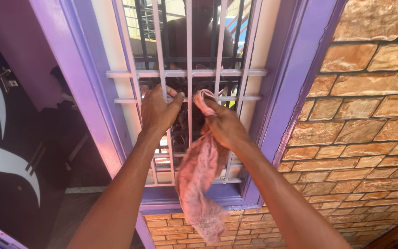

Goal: The person cleans the metal bars of a window grill with a pink cloth, wiping different parts of the bars and frame.

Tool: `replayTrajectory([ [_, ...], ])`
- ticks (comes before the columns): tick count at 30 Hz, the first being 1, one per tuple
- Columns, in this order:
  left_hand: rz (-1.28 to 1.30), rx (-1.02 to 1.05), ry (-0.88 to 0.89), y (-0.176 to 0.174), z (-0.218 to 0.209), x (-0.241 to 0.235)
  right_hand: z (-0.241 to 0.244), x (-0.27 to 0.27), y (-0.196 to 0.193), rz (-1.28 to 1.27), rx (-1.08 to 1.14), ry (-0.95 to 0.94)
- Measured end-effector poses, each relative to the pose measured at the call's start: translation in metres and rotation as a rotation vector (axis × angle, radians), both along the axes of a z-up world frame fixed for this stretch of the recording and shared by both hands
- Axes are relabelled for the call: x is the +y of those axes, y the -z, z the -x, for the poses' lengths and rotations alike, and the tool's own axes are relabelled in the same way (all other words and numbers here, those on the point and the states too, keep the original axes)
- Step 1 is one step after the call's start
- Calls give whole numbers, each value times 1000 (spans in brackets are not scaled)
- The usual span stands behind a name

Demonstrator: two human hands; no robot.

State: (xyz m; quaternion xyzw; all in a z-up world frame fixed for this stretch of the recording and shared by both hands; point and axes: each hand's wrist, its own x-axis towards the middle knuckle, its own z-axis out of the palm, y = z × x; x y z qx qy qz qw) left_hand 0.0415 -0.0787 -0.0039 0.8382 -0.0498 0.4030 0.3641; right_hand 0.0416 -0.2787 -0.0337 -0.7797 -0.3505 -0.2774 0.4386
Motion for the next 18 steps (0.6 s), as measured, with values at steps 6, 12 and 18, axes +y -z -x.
replayTrajectory([
  [6,-12,35,-29,6,4,0,42,-25,-14,31,297,444],
  [12,23,38,-35,10,2,-1,2,-9,7,78,161,570],
  [18,-12,-66,-46,10,-3,-4,-13,-40,16,-3,110,215],
])
